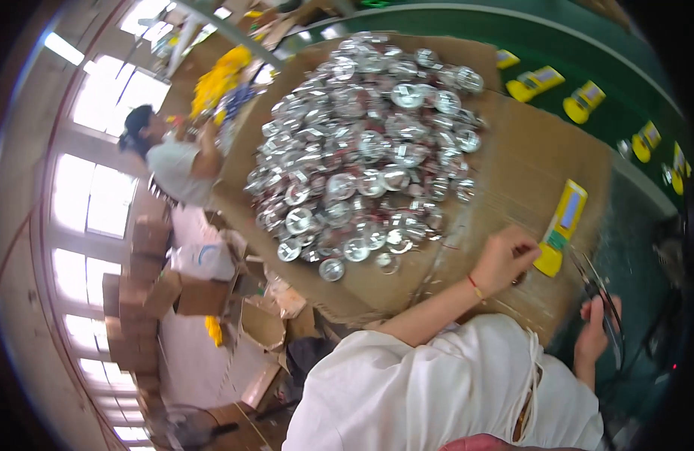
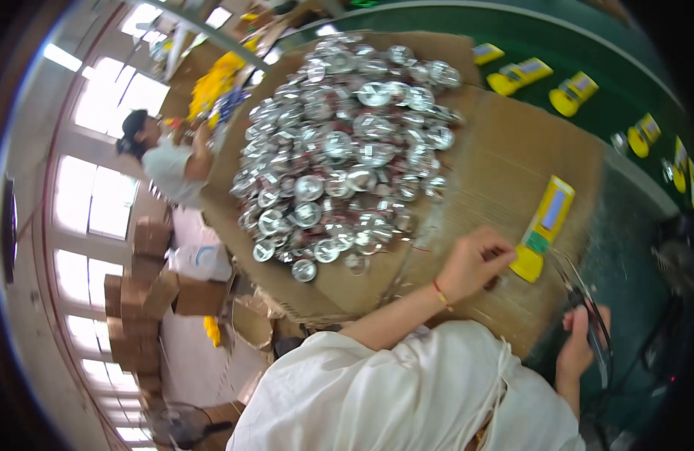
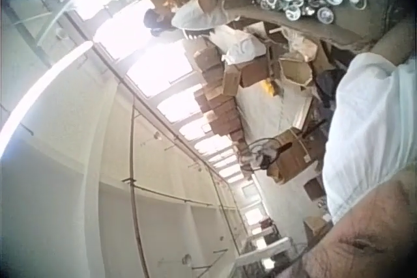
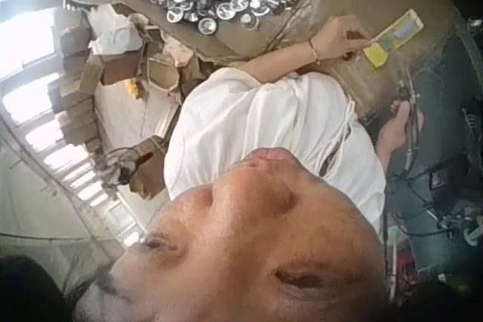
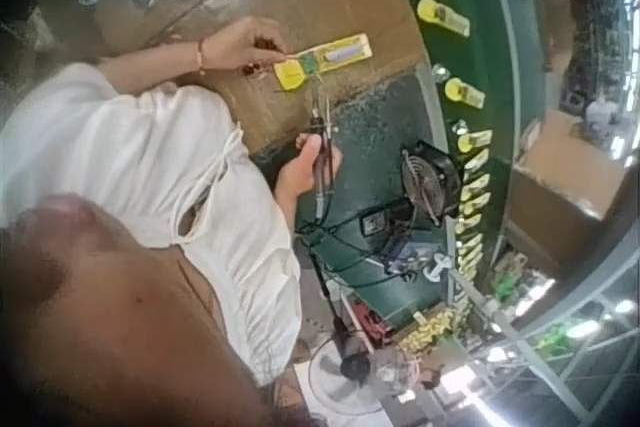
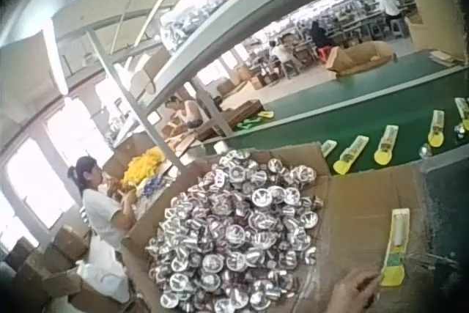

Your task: Soldering electrical wires to a circuit board and assembling a reflector into a flashlight body.

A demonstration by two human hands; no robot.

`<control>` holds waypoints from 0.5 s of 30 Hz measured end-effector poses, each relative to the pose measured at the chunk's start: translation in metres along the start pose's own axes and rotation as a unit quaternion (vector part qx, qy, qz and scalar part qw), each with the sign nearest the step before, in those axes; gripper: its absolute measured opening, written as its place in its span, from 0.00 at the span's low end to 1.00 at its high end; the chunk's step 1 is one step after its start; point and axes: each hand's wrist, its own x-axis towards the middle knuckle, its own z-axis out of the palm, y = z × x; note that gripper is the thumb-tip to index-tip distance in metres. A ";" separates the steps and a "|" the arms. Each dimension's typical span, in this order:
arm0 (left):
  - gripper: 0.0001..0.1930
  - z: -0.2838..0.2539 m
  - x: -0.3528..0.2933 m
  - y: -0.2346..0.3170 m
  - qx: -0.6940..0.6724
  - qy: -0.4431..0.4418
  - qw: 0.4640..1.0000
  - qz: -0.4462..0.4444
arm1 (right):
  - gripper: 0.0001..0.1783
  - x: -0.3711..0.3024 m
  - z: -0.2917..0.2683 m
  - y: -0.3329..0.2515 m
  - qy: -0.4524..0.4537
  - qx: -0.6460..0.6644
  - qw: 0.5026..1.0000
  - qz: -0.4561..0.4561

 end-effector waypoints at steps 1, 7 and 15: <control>0.05 -0.002 -0.001 -0.005 0.033 0.008 0.998 0.054 | 0.06 0.001 -0.002 0.003 0.002 0.009 1.000 0.007; 0.05 0.000 -0.001 -0.011 0.120 0.028 0.982 0.143 | 0.08 0.001 0.012 -0.005 0.005 -0.028 0.999 -0.016; 0.05 0.003 0.002 -0.009 0.094 0.037 0.988 0.120 | 0.09 -0.002 0.016 -0.008 0.010 -0.071 0.997 -0.022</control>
